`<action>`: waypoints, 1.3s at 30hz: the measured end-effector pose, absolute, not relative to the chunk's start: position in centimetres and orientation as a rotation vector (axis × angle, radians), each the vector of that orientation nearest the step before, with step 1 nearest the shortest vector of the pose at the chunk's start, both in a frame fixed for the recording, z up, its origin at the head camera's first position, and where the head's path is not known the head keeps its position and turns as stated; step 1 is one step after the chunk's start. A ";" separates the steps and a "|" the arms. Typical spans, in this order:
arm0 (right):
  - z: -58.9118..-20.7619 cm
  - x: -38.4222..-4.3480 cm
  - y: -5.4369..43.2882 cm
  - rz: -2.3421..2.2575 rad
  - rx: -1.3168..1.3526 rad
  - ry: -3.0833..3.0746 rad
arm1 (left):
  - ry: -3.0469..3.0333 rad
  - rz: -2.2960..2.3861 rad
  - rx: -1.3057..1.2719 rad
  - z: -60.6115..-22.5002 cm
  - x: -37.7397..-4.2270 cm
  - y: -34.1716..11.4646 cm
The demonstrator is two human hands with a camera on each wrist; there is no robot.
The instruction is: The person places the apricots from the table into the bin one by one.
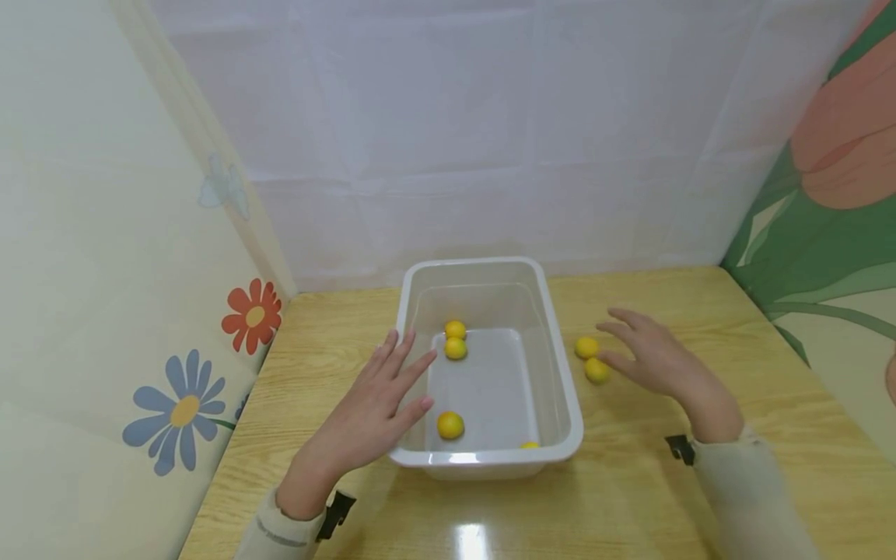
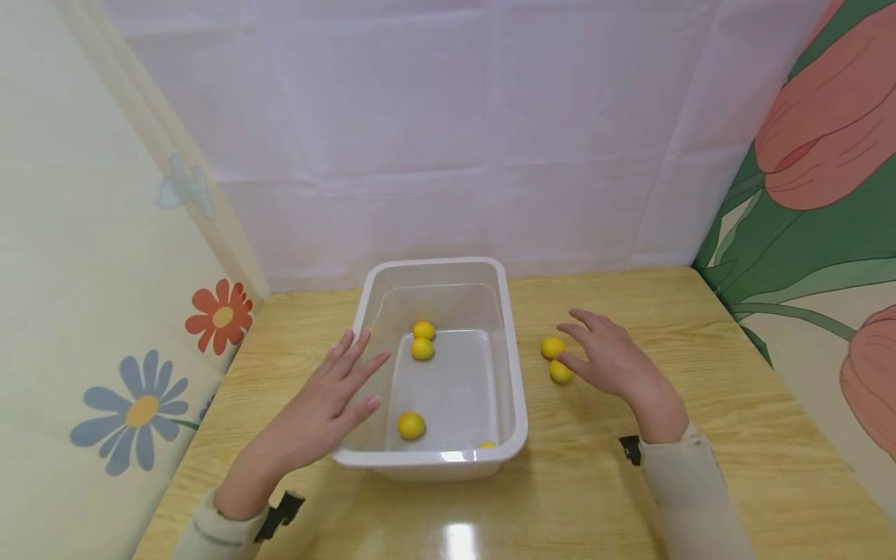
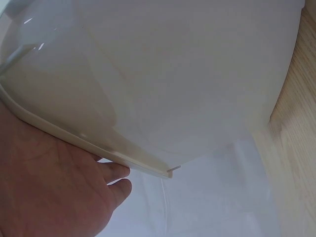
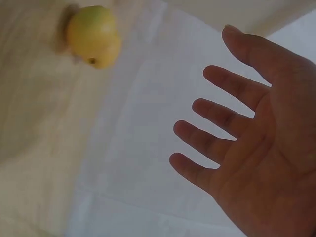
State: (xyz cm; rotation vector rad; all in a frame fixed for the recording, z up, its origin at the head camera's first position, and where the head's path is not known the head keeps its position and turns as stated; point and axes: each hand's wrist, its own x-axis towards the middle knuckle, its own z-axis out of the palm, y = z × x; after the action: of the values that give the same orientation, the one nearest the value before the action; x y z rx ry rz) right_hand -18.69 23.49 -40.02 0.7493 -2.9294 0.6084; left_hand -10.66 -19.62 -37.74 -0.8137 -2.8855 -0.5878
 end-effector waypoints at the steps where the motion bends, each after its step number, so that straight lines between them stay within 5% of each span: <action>1: -40.5 -18.9 23.7 0.618 0.732 -2.956 | -2.888 -0.588 -0.812 -37.7 -10.7 -19.6; 14: -44.5 -19.8 25.0 0.626 0.734 -2.985 | -2.859 -0.582 -0.824 -37.8 -10.7 -19.7; 39: -46.5 -20.7 24.1 0.535 0.673 -3.112 | -2.893 -0.611 -0.813 -37.6 -10.5 -19.5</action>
State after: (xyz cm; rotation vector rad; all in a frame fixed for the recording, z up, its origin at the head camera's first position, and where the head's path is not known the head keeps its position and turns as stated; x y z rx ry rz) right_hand -20.66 24.06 -46.55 0.6734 -3.1123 0.5353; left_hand -10.53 -19.53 -37.55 -0.8131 -2.8931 -0.6106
